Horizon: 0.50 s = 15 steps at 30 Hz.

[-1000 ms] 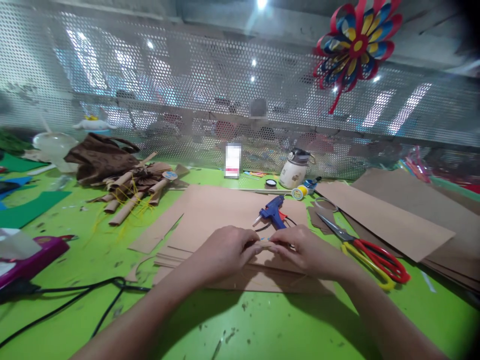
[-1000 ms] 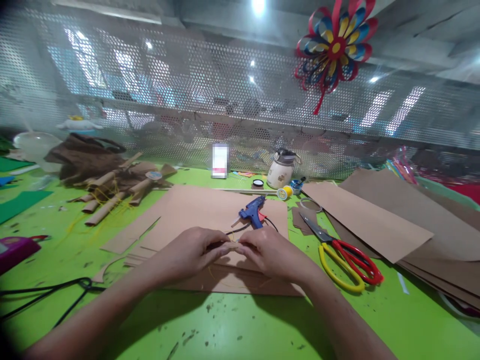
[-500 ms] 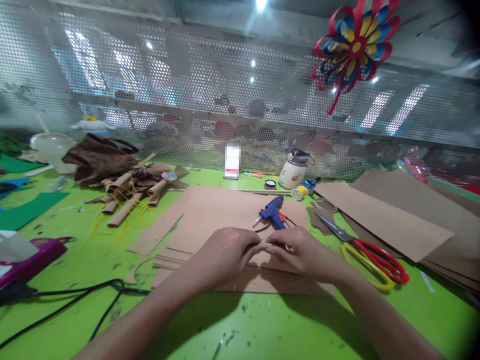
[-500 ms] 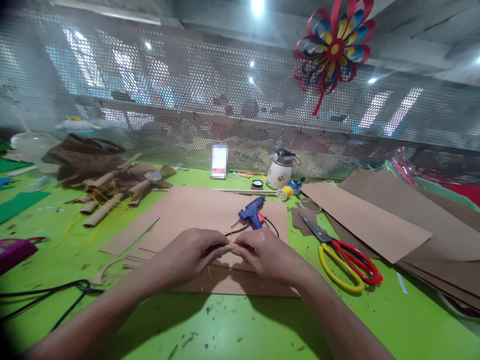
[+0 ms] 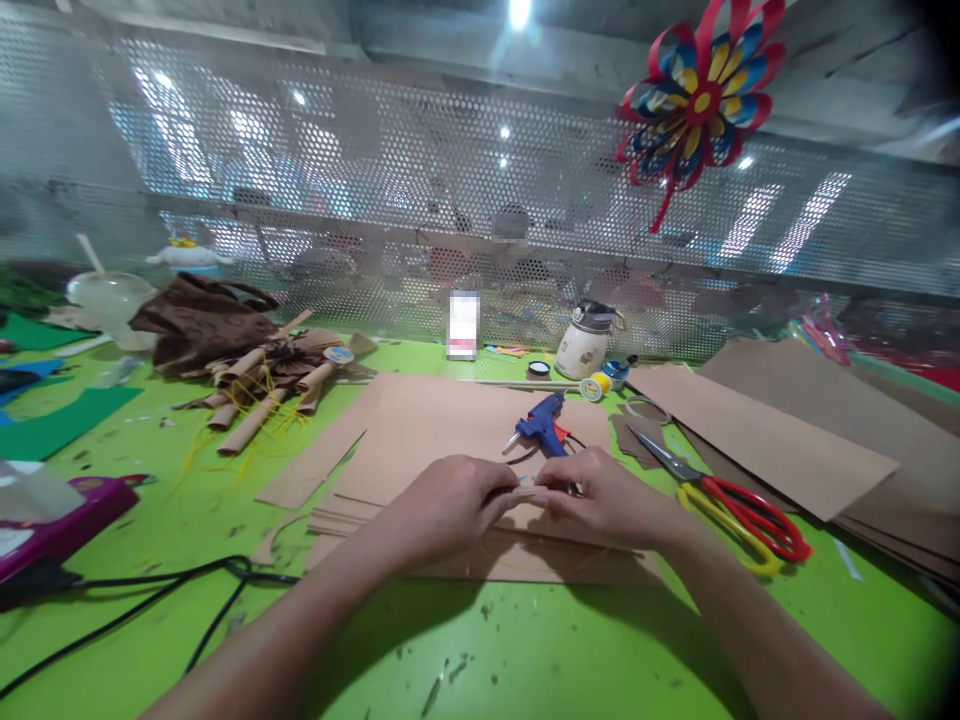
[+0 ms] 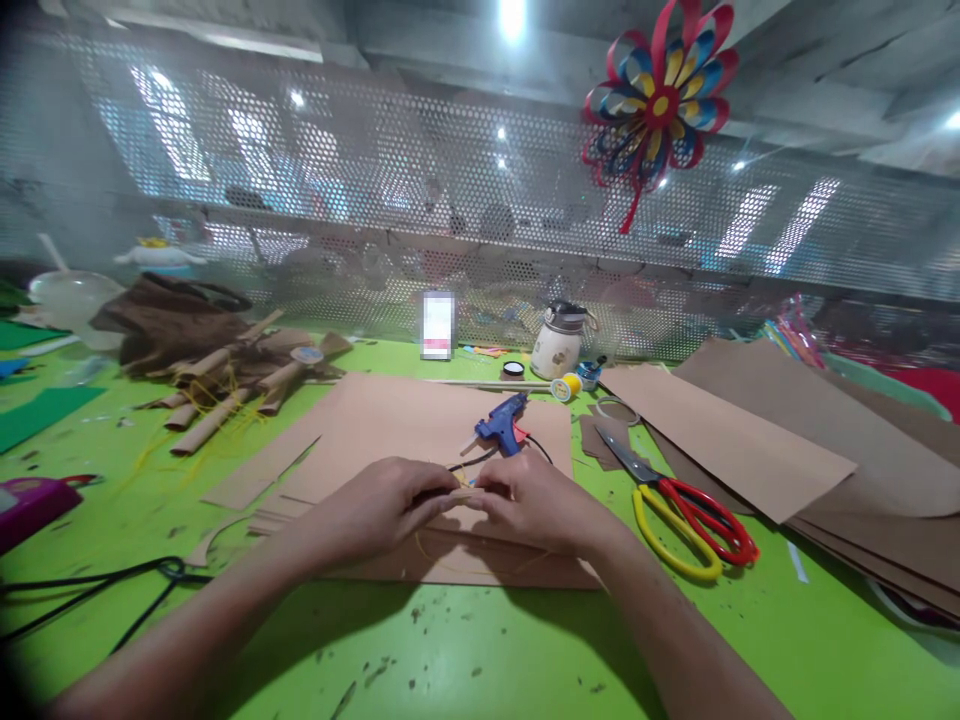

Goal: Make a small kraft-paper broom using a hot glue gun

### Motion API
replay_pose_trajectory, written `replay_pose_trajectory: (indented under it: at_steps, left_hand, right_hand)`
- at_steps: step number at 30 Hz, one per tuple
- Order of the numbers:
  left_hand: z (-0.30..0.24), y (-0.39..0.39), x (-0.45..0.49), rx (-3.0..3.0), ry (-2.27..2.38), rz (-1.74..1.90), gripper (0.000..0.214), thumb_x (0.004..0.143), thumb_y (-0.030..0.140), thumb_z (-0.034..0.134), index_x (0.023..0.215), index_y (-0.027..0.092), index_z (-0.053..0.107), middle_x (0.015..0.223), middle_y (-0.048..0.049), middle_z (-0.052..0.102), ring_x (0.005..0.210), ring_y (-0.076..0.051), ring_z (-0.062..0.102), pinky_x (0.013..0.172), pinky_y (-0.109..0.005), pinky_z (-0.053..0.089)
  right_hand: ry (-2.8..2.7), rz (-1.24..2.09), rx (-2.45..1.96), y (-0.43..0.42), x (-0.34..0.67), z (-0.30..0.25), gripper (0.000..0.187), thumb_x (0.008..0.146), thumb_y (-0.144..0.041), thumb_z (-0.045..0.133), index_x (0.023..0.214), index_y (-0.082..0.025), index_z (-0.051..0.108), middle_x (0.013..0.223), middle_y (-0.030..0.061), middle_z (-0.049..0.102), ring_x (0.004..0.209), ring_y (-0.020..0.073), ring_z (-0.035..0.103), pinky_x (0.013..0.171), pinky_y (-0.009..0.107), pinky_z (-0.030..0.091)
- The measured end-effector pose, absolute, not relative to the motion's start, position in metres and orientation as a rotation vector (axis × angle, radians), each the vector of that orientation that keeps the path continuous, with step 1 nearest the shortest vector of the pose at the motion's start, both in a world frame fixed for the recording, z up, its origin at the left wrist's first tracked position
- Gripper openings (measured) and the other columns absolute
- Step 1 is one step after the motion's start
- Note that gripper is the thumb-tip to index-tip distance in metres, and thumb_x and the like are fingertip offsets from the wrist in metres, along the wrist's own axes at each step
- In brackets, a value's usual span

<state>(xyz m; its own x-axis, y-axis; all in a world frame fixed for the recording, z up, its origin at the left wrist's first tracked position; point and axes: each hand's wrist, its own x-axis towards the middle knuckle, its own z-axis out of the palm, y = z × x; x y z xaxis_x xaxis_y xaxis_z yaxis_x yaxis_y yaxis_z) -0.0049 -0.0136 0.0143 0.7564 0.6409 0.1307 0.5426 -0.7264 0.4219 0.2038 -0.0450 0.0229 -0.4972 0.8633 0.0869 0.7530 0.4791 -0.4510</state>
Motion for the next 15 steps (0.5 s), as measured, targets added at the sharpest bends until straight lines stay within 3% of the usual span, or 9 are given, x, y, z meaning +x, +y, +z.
replay_pose_trajectory:
  at_steps: [4, 9, 15]
  left_hand:
    - [0.0127, -0.0147, -0.0041, 2.608, 0.944, 0.419, 0.029, 0.092, 0.038, 0.045, 0.105, 0.022, 0.066, 0.089, -0.0059, 0.072, 0.073, -0.018, 0.062, 0.062, -0.026, 0.039]
    - [0.0066, -0.0128, -0.0033, 2.651, 0.956, 0.435, 0.032, 0.094, 0.038, 0.041, 0.091, 0.02, 0.068, 0.082, -0.0054, 0.07, 0.069, -0.017, 0.06, 0.06, -0.025, 0.037]
    - [0.0096, -0.0132, -0.0031, 2.64, 0.952, 0.448, 0.036, 0.094, 0.039, 0.041, 0.088, 0.018, 0.069, 0.081, -0.0061, 0.07, 0.069, -0.016, 0.06, 0.06, -0.024, 0.038]
  right_hand:
    - [-2.41, 0.495, -1.366, -0.0446, 0.2017, 0.0235, 0.032, 0.094, -0.033, 0.049, 0.079, -0.013, 0.07, 0.066, 0.0023, 0.064, 0.061, 0.0123, 0.052, 0.058, 0.024, 0.036]
    - [-2.403, 0.479, -1.355, -0.0443, 0.2005, 0.0204, 0.03, 0.093, -0.031, 0.05, 0.078, -0.013, 0.07, 0.067, 0.0026, 0.066, 0.061, 0.0121, 0.053, 0.058, 0.023, 0.036]
    - [-2.368, 0.588, -1.349, -0.0435, 0.2009, 0.0183, 0.026, 0.092, -0.03, 0.05, 0.086, -0.014, 0.071, 0.074, 0.0033, 0.069, 0.067, 0.0133, 0.056, 0.061, 0.023, 0.039]
